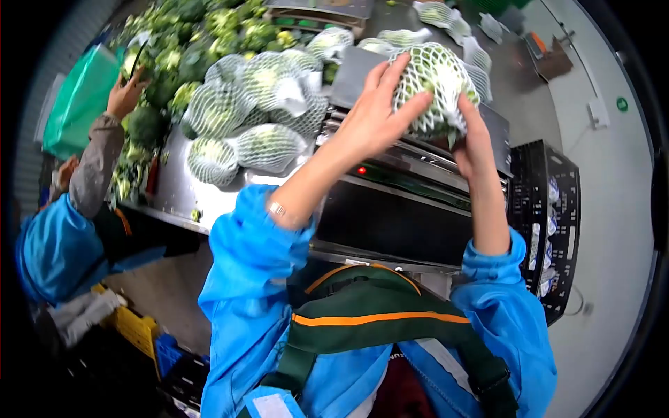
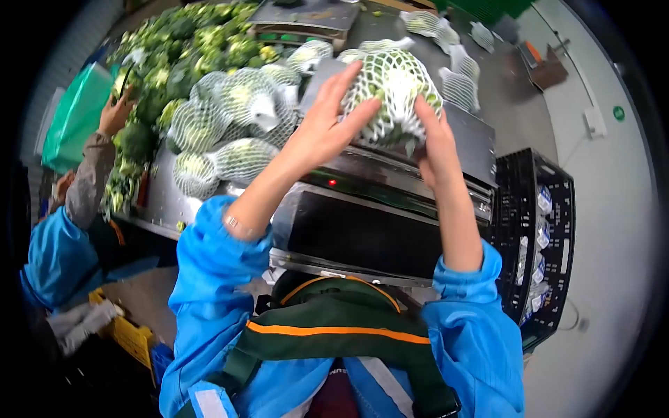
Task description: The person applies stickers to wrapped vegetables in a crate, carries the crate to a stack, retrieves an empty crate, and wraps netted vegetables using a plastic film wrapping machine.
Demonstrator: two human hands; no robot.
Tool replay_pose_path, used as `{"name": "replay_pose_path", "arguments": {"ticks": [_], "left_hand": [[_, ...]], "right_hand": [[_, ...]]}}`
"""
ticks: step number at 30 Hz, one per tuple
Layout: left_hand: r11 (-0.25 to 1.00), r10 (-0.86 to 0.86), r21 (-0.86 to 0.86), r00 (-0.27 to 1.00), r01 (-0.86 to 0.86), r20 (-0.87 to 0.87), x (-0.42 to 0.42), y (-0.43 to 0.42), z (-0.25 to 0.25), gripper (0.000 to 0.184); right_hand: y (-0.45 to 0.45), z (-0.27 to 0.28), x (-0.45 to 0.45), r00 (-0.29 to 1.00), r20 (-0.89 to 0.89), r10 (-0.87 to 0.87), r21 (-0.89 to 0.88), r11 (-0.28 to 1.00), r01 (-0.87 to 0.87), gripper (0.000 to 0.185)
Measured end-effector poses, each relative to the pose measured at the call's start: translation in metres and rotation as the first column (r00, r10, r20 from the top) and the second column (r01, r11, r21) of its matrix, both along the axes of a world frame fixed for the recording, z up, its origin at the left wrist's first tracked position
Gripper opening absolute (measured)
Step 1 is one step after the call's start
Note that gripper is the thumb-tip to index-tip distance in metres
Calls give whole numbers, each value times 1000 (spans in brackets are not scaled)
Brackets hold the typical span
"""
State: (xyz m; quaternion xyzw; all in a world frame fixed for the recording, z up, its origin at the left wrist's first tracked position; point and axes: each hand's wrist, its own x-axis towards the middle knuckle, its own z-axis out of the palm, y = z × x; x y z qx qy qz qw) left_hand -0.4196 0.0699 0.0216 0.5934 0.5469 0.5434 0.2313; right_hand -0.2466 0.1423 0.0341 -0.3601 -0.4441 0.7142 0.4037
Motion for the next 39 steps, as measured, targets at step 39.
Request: {"name": "replay_pose_path", "arguments": {"ticks": [39], "left_hand": [[990,-124,-40,675,139,-727,0,20,-55,6]], "right_hand": [[30,-46,171,504,809,-304,585,505,-635,5]]}}
